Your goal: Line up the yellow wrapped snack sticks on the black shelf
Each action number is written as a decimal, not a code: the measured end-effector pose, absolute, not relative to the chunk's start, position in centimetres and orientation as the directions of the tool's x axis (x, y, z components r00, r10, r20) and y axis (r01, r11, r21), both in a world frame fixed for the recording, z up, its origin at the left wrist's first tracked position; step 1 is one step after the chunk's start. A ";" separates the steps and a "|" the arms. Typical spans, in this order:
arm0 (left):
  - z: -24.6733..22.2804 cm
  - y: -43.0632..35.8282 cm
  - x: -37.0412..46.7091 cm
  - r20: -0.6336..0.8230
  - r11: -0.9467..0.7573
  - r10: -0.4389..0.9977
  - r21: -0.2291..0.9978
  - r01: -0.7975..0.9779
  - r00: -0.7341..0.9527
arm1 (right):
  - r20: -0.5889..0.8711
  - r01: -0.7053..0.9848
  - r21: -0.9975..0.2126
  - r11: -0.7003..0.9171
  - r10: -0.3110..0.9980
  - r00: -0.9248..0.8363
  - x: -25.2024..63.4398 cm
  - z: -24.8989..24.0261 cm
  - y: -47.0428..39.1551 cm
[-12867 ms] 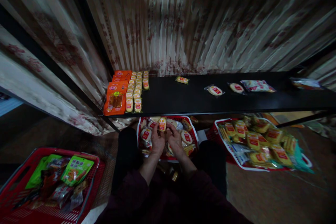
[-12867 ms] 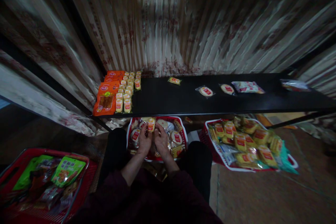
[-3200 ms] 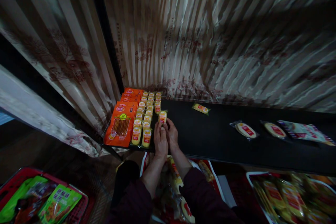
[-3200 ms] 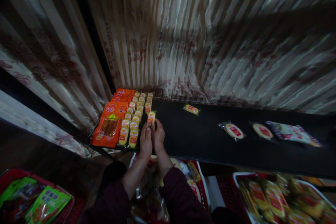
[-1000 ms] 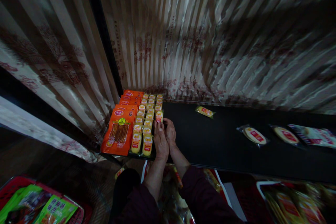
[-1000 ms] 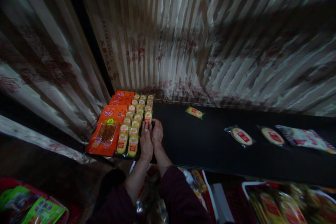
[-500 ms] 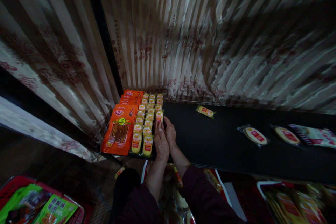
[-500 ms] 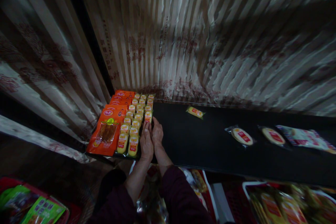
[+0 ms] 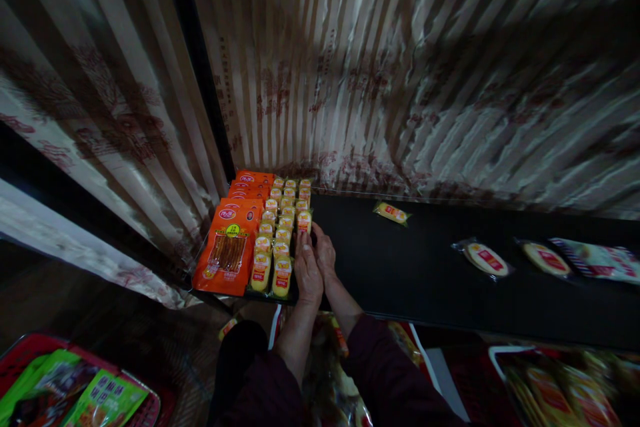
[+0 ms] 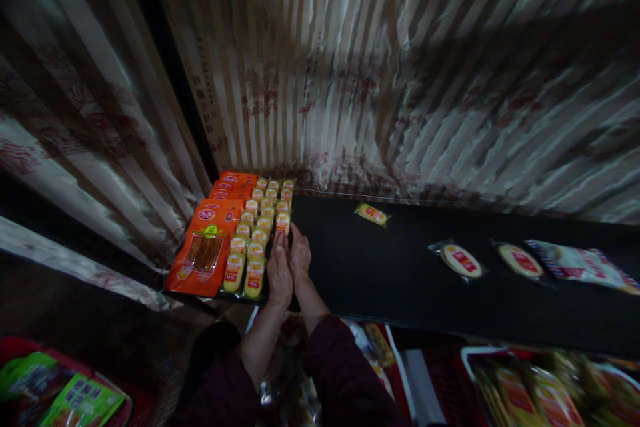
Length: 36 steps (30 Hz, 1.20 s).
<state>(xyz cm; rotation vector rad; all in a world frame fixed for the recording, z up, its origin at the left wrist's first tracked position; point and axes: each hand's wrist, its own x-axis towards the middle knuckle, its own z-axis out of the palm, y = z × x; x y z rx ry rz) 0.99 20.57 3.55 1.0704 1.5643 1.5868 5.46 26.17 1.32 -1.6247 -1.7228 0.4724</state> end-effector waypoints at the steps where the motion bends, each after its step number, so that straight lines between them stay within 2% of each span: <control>1: 3.5 20.6 1.0 0.100 -0.069 0.887 0.994 0.085 -0.451 | 0.244 0.711 -0.690 0.139 0.969 0.047 5.4 1.3 26.1; 11: 3.6 20.4 1.0 0.148 -0.087 0.881 0.984 0.153 -0.450 | 0.251 0.664 -0.733 0.147 0.966 0.064 5.9 0.9 26.5; 19: 3.8 20.1 1.4 0.218 -0.112 0.860 0.963 0.246 -0.461 | 0.264 0.508 -0.845 0.169 0.957 0.121 6.5 1.2 25.7; 24: 4.2 19.0 2.3 0.318 -0.204 0.855 0.932 0.299 -0.409 | 0.247 0.470 -0.869 0.157 0.960 0.135 8.0 1.9 24.2; 30: 4.6 16.0 3.5 0.349 -0.260 0.877 0.922 0.286 -0.329 | 0.229 0.360 -0.913 0.193 0.972 0.059 9.6 3.7 20.3; 36: 4.8 10.3 4.7 0.368 -0.288 0.899 0.905 0.313 -0.237 | 0.207 0.341 -0.927 0.154 0.970 0.124 11.5 3.9 14.1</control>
